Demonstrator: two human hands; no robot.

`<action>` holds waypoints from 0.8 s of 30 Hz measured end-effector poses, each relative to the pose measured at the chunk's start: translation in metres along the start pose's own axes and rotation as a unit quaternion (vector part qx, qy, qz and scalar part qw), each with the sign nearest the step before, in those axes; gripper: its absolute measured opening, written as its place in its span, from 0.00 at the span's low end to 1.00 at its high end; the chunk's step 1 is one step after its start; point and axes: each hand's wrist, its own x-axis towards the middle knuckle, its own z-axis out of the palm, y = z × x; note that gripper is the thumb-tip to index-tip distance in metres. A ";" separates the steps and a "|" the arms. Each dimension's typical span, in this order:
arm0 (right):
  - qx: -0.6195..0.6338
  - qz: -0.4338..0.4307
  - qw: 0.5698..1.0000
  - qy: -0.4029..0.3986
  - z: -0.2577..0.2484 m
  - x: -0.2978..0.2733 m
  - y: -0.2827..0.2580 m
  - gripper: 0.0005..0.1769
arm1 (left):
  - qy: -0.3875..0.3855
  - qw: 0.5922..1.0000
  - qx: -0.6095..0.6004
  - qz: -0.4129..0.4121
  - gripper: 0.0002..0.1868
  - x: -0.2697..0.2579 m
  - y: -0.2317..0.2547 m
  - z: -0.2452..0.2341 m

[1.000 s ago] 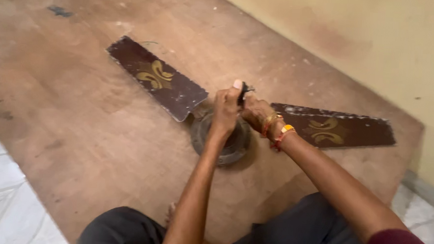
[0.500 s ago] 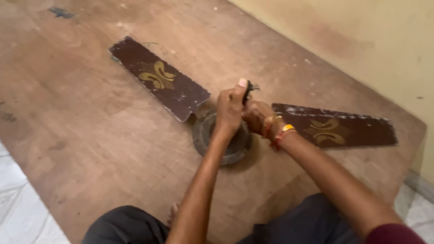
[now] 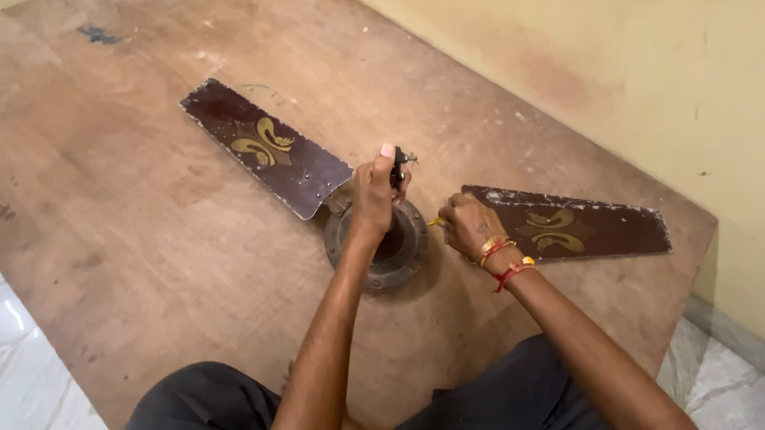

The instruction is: The person sits on the floor and uses a screwdriver to remove screws from the central hub of a ceiling fan. They detach the fan blades one by one and place them on the floor.

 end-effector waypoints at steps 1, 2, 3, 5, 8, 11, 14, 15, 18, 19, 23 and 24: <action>-0.002 0.002 1.000 0.002 0.000 -0.002 -0.001 0.05 | 0.001 1.000 0.007 0.003 0.30 0.002 0.000 -0.001; -0.005 0.004 1.000 0.005 0.000 -0.003 -0.002 0.06 | 0.002 1.000 0.014 0.006 0.30 0.003 -0.001 -0.002; -0.009 0.008 1.000 0.005 -0.001 -0.006 -0.003 0.07 | -0.002 1.000 0.011 0.009 0.31 0.002 -0.001 -0.002; -0.006 0.006 1.000 0.012 -0.001 -0.006 -0.004 0.05 | -0.011 1.000 0.007 0.016 0.33 0.003 -0.001 -0.005; -0.021 0.006 1.000 0.018 0.000 -0.001 -0.004 0.04 | 0.000 1.000 0.009 0.007 0.31 0.004 -0.001 -0.005; -0.019 -0.013 1.000 0.011 0.001 -0.001 -0.003 0.05 | -0.006 0.999 0.041 0.027 0.34 0.002 0.000 -0.006; -0.040 -0.045 0.998 -0.002 0.000 0.002 -0.004 0.05 | -0.010 1.000 -0.008 -0.002 0.31 0.002 0.001 -0.004; -0.051 -0.057 0.997 -0.007 0.002 0.004 -0.005 0.04 | -0.010 1.000 -0.010 -0.006 0.31 0.003 0.001 -0.005; -0.097 -0.097 0.990 -0.038 0.008 0.011 -0.006 0.08 | -0.009 1.000 -0.015 -0.014 0.31 0.004 -0.001 -0.005; -0.105 -0.104 0.988 -0.050 0.010 0.013 -0.006 0.07 | -0.010 1.000 -0.017 -0.014 0.30 0.005 -0.001 -0.004; -0.157 -0.093 0.978 -0.099 0.016 0.024 -0.005 0.02 | -0.014 1.000 0.016 -0.007 0.32 0.003 0.000 -0.002; -0.175 -0.080 0.975 -0.112 0.017 0.028 -0.006 0.02 | -0.011 0.999 0.034 -0.019 0.32 0.002 0.001 -0.001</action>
